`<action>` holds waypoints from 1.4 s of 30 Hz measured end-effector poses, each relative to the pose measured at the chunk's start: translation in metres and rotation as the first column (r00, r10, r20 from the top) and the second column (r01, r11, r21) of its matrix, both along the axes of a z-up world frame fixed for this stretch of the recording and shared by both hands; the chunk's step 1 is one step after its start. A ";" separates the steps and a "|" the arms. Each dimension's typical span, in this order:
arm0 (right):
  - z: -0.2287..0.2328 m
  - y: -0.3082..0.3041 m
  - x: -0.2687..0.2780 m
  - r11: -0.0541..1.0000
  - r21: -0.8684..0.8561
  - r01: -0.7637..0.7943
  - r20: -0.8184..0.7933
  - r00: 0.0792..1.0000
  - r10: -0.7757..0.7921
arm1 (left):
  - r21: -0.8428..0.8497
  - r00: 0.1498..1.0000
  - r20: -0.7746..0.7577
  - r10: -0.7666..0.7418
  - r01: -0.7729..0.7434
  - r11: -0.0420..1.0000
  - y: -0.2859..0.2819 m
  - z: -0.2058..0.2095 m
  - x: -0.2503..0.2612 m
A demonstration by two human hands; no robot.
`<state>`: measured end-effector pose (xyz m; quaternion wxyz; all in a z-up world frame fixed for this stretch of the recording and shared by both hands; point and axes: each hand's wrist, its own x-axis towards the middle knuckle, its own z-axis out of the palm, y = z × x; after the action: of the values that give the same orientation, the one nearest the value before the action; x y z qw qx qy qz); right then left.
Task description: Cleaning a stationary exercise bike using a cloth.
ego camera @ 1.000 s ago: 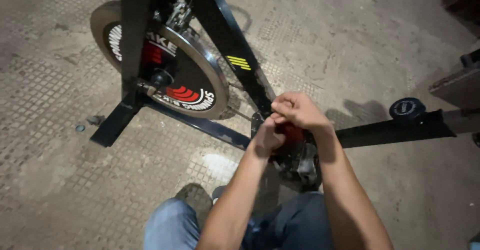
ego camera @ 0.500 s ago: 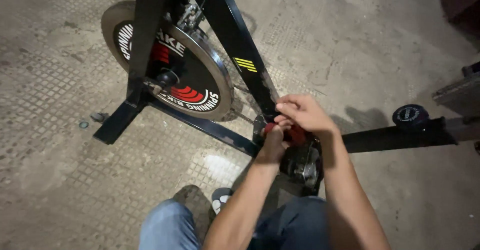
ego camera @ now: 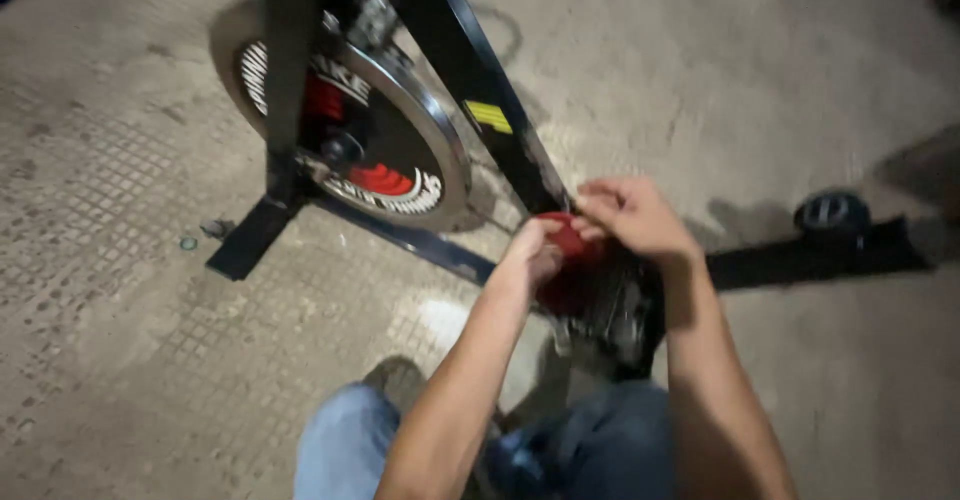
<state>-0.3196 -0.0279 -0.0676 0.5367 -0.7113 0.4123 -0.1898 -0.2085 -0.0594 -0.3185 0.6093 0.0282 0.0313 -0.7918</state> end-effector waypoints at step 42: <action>0.025 0.060 0.089 0.945 -0.056 -0.322 -0.139 0.940 0.312 | -0.135 0.690 0.329 0.645 -0.642 0.755 0.133 0.181 0.117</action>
<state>-0.2302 0.0317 -0.0425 0.5046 -0.7994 0.3183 -0.0706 -0.0918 0.0732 -0.1379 0.8429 0.1555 -0.0751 -0.5095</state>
